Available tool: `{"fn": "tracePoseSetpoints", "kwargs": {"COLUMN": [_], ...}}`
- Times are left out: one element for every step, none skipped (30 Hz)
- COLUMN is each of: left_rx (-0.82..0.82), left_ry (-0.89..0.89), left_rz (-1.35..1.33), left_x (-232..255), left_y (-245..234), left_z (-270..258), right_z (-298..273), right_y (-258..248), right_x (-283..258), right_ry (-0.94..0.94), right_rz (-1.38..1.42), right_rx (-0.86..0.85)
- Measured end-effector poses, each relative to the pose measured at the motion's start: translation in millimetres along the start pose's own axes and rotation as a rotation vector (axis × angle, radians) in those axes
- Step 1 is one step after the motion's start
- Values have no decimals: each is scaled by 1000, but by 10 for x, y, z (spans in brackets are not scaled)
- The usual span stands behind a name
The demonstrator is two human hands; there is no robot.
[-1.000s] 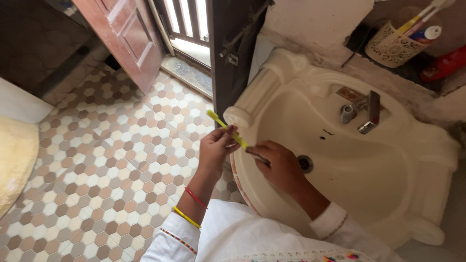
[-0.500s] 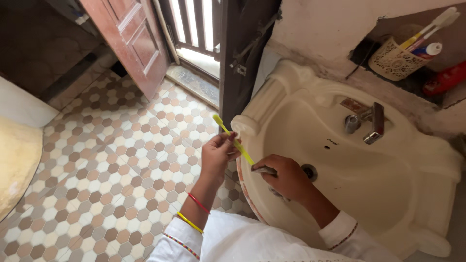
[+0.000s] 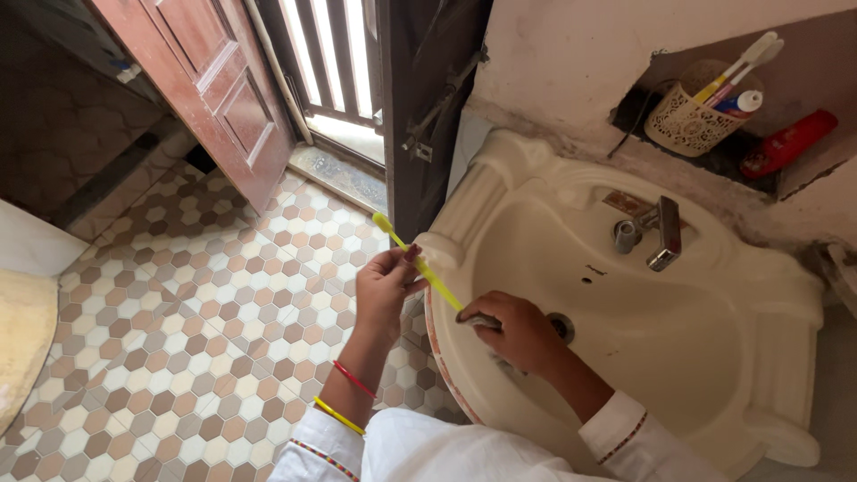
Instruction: The person wipes a yellow toothbrush with a cloth, places it in a holder, then wipes a hairbrush and a light blue cup with the same cloth. The person also wipes the wall around the cup and the sink area.
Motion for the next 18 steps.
{"fn": "tracePoseSetpoints", "kwargs": {"left_rx": [-14, -26, -38, -37, -36, -31, -42, -48, -54, -55, -57, -61, -39, -19, 1, 0, -1, 1], "left_ry": [7, 9, 11, 16, 21, 26, 31, 41, 50, 40, 31, 20, 20, 18, 17, 36, 55, 75], "left_rz": [-3, -7, -12, 9, 31, 50, 78, 105, 132, 113, 95, 77, 79, 81, 83, 82, 81, 81], "left_x": [-6, -46, -78, -89, -97, -106, -117, -119, -115, -100, -80, -65, -38, -15, 1, 14, 21, 17], "left_y": [18, 57, 84, 106, 120, 131, 154, 169, 179, 159, 138, 128, 96, 58, 18, -12, -47, -86], "left_z": [3, -14, -38, -45, -61, -78, -88, -88, -87, -91, -98, -102, -106, -106, -100, -88, -70, -56], "right_z": [1, 15, 65, 118, 156, 193, 200, 204, 209, 224, 229, 212, 192, 175, 151, 120, 89, 63], "right_y": [-2, 9, 13, -2, -4, 6, 6, -24, -48, -54, -55, -67, -78, -46, -7, 29, 43, 61], "right_x": [6, 5, 2, -3, -12, -26, -33, -57, -79, -109, -109, -96, -77, -31, 19, 74, 105, 132], "right_ry": [4, 6, 7, 8, 23, 37, 51, 4, -44, -96, -100, -102, -104, -62, -20, 23, 19, 14], "right_rz": [-23, -53, -82, -117, -101, -85, -70, -49, -28, -3, 5, 12, 20, 39, 58, 76, 23, -28], "right_rx": [10, -3, -16, -25, -11, 1, 12, 54, 96, 137, 155, 175, 196, 137, 78, 18, -7, -35]}}
Point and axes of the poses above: each hand's wrist, its own z-axis towards the middle knuckle, its own y-axis out of the palm, x = y × z, the point moved 5 cm from there along z, towards the middle knuckle, and after that the axes turned 7 degrees about -x, right-handed, at the moved point
